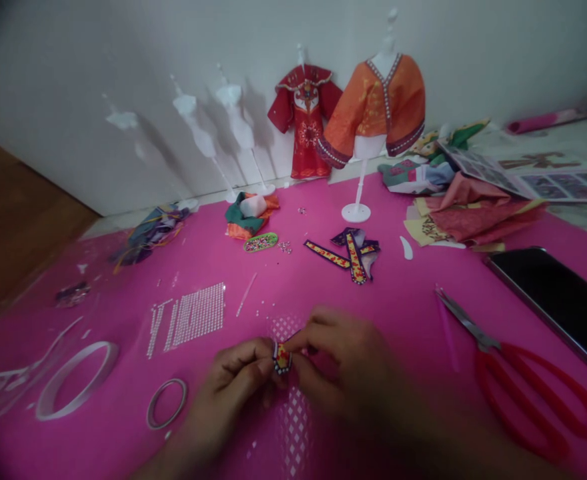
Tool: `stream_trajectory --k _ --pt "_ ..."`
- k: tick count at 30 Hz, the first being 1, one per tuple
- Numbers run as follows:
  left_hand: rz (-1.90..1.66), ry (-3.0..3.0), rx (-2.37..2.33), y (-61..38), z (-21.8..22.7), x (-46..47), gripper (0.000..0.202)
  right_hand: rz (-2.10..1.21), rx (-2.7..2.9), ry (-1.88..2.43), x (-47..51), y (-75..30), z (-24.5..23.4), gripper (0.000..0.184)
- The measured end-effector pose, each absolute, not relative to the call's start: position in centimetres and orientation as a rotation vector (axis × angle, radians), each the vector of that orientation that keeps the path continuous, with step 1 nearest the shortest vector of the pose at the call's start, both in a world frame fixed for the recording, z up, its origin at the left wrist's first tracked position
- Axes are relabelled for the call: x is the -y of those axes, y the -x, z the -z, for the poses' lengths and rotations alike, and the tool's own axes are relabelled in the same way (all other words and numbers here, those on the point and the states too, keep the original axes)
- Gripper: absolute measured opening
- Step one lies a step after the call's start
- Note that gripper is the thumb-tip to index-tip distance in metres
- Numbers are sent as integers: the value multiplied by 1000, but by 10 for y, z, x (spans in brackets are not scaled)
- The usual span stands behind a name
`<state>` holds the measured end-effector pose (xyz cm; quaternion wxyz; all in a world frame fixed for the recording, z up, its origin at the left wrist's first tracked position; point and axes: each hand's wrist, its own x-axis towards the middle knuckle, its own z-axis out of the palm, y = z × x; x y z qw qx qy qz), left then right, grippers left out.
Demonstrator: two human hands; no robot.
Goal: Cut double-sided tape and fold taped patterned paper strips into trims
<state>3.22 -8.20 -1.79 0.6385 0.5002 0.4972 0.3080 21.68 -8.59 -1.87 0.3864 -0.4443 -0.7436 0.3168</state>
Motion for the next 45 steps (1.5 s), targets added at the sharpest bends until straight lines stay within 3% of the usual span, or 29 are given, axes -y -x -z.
stream_trajectory --k 5,8,12,20,45 --pt "-718 -1130 -951 -30 15 85 18 -1007 1889 1102 82 -220 14 22" --pt "-695 -1144 -899 -29 15 85 18 -1262 1890 1150 84 -217 12 13" --pt "-657 -1111 -926 -29 15 84 17 -1289 1779 1249 85 -213 17 6" --pt "-722 -1006 -912 -26 24 81 17 -1569 1444 1321 76 -215 13 18" --pt "-681 -1034 -1145 -31 18 81 12 -1720 1414 1266 77 -214 13 16"
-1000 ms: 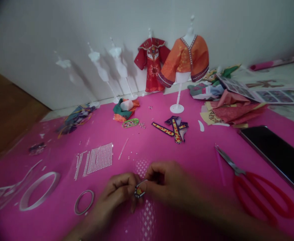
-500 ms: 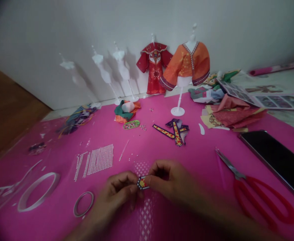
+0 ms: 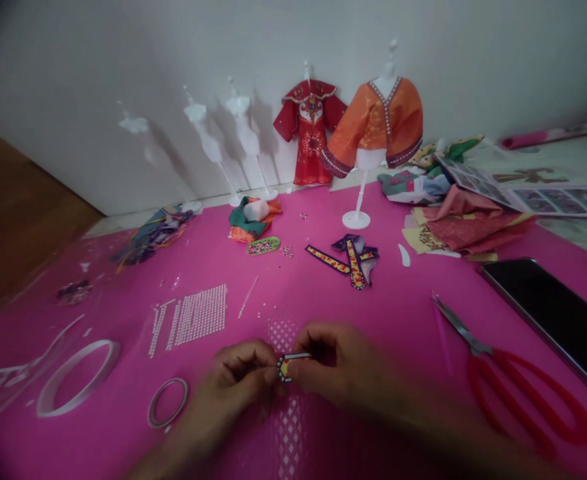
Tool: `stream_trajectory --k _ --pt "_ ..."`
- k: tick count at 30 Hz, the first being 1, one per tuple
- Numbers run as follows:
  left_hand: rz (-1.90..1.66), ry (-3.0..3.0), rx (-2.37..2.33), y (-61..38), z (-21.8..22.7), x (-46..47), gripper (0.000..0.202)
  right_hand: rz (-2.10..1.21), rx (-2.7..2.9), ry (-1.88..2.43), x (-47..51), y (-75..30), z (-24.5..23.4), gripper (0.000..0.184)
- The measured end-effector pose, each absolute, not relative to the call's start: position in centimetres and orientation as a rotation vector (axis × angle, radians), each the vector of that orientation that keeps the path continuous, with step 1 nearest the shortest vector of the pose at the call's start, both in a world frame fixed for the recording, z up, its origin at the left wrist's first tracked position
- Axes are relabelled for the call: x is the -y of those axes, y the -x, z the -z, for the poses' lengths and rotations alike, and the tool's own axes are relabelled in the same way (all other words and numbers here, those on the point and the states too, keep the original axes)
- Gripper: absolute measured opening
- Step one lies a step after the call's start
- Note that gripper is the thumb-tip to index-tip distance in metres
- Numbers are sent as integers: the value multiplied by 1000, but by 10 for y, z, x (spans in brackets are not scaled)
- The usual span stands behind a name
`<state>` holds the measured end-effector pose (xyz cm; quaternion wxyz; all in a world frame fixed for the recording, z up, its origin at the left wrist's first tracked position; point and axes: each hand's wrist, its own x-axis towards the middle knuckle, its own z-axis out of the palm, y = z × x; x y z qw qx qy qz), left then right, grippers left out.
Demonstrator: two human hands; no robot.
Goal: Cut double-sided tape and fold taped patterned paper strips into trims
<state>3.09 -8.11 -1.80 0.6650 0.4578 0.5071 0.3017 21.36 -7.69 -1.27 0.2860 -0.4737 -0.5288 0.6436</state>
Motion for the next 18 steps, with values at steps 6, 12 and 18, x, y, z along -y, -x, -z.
stream_trajectory --k 6,12,18 --pt "-644 -1018 -1113 -31 16 83 10 -1616 1481 1346 79 -211 14 12" --pt "-646 -992 -1100 -31 18 82 9 -1596 1492 1347 80 -212 16 16" --pt "-662 -1023 -1112 -32 24 83 14 -1515 1573 1352 81 -211 15 7"
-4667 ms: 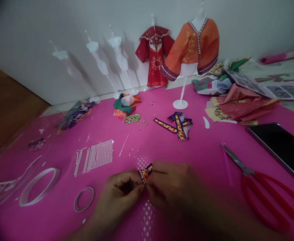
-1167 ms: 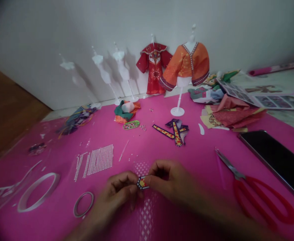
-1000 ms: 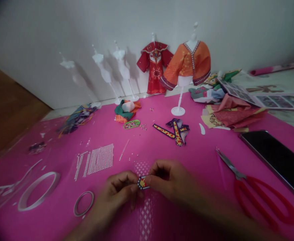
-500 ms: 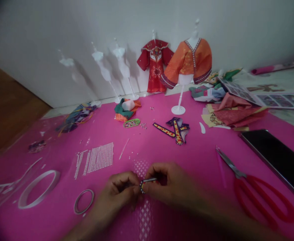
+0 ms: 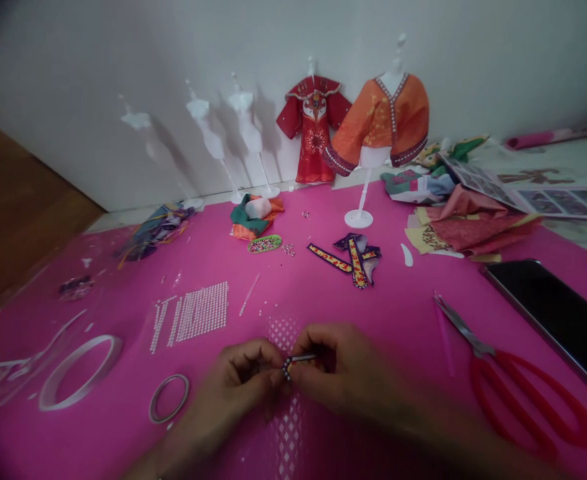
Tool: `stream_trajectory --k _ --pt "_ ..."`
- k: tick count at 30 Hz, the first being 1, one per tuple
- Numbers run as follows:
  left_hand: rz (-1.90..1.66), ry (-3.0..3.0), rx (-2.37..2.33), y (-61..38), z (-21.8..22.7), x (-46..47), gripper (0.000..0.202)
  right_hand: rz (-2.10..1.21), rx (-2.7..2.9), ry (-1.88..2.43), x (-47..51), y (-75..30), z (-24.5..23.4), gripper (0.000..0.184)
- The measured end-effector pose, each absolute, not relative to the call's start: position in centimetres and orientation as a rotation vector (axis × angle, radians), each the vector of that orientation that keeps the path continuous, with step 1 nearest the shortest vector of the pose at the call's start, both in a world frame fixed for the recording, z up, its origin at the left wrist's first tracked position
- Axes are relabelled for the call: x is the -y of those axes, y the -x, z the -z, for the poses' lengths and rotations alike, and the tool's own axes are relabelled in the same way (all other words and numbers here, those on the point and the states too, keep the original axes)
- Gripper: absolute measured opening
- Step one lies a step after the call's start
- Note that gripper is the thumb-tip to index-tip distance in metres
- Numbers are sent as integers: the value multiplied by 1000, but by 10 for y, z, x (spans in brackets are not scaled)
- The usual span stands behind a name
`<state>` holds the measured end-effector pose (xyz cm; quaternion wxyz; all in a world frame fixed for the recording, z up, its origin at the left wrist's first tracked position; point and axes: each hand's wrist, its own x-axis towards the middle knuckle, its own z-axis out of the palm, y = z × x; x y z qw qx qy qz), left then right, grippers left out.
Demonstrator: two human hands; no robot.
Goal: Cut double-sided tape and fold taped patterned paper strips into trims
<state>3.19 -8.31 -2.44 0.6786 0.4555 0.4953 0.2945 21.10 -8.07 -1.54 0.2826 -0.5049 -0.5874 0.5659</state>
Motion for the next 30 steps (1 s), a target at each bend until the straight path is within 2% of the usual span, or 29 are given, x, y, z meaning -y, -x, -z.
stream_trajectory --k 11,21,27,30 --pt "-672 -999 -1055 -33 26 83 14 -1491 1543 1384 81 -210 16 12" --pt "-651 -1093 -1113 -32 23 86 16 -1457 1597 1332 82 -210 12 7" --pt "-645 -1121 -1109 -31 18 85 14 -1485 1589 1345 81 -210 13 11" --pt "-632 -1120 -1100 -32 19 85 13 -1474 1608 1325 82 -211 14 5"
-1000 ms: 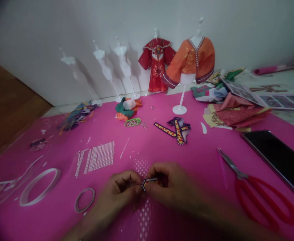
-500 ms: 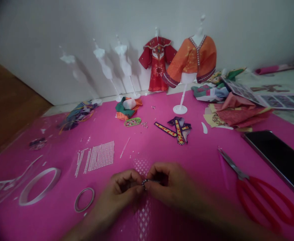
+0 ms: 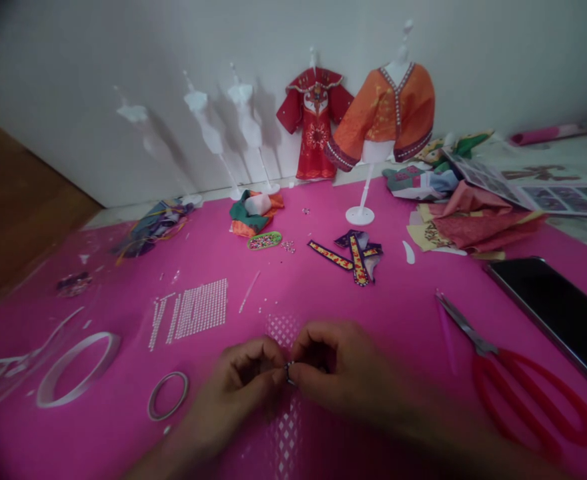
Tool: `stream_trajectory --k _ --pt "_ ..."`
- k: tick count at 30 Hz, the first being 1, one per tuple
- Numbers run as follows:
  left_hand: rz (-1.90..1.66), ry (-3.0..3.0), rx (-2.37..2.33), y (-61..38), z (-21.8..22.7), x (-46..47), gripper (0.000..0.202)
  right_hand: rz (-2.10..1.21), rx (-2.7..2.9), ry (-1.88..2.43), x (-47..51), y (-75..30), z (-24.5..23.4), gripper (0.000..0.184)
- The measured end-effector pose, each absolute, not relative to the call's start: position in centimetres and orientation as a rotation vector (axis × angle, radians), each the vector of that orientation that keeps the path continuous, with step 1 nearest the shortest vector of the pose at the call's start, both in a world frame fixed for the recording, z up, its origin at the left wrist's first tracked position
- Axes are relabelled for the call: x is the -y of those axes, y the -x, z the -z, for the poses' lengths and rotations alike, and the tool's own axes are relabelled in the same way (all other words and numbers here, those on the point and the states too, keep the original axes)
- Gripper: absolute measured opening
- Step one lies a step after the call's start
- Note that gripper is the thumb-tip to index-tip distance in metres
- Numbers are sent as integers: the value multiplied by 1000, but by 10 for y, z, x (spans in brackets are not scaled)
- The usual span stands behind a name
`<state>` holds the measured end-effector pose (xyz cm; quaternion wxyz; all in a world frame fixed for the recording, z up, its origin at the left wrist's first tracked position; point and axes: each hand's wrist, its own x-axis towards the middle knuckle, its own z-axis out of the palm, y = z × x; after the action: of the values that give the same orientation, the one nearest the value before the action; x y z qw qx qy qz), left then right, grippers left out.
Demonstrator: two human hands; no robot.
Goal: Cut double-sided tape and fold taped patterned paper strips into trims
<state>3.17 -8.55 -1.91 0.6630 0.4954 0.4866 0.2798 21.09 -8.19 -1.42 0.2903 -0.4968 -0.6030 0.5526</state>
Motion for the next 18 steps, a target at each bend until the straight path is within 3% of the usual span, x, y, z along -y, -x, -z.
stream_trajectory --k 18 --pt "-617 -1166 -1117 -33 27 89 16 -1471 1635 1328 81 -211 15 5"
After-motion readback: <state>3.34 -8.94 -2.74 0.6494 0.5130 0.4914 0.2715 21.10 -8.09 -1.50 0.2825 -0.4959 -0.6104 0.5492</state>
